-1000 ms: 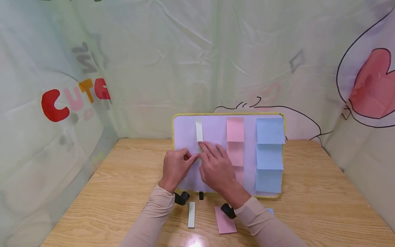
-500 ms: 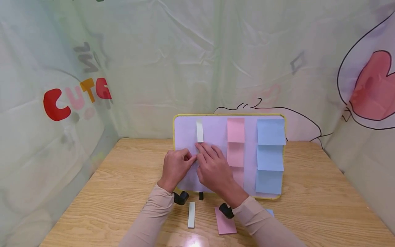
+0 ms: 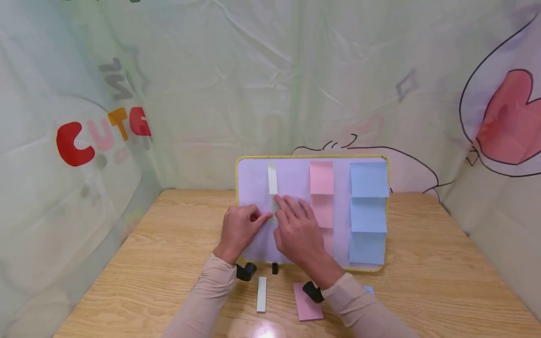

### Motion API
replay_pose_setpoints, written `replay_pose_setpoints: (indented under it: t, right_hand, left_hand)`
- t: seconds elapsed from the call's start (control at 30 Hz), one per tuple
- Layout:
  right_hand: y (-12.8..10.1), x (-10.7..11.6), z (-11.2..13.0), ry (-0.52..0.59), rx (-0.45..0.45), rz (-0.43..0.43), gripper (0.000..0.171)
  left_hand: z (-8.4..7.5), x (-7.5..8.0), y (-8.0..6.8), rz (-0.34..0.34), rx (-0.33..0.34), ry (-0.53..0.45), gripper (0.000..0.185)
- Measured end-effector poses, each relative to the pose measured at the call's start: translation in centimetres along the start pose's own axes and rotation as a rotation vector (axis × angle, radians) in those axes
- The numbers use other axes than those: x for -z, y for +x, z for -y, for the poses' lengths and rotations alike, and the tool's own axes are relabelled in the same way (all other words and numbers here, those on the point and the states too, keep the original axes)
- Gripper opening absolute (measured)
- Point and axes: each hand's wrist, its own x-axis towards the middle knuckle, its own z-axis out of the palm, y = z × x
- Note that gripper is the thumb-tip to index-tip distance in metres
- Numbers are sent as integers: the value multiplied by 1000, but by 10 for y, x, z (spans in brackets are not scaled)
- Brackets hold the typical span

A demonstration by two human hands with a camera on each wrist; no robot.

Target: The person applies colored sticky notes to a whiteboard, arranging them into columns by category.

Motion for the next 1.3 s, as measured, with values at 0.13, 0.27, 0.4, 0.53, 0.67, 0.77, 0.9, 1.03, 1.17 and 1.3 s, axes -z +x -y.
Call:
replay_pose_setpoints:
  t: [0.13, 0.27, 0.4, 0.53, 0.67, 0.77, 0.9, 1.03, 1.17, 1.3]
  right_hand:
    - [-3, 0, 0, 54, -16, -12, 22]
    - [-6, 2, 0, 110, -42, -16, 25]
    - [-9, 5, 0, 164, -55, -41, 31]
    - [-11, 6, 1, 194, -65, -64, 36]
    - [-17, 8, 6, 212, -89, -67, 38]
    - [-23, 9, 11, 243, -106, -60, 36]
    - [-32, 9, 17, 291, -152, -32, 35]
    - [-38, 8, 23, 343, -209, -3, 35]
    - [-42, 8, 29, 378, -231, 18, 36]
    - [-45, 9, 33, 393, -243, 49, 36]
  left_hand:
    - [0, 0, -4, 1, 2, -9, 31]
    - [-2, 2, -9, -1, -7, -54, 29]
    - [-3, 6, -17, 14, 9, -84, 28]
    - [-4, 11, -30, 49, 40, -102, 25]
    - [-5, 16, -45, 100, 67, -111, 21]
    - [-5, 18, -56, 147, 87, -111, 18]
    - [-5, 21, -66, 186, 80, -117, 15]
    - [-2, 23, -73, 201, 52, -143, 10]
    - [0, 28, -79, 281, 89, -189, 7]
    - [1, 30, -83, 390, 146, -206, 7]
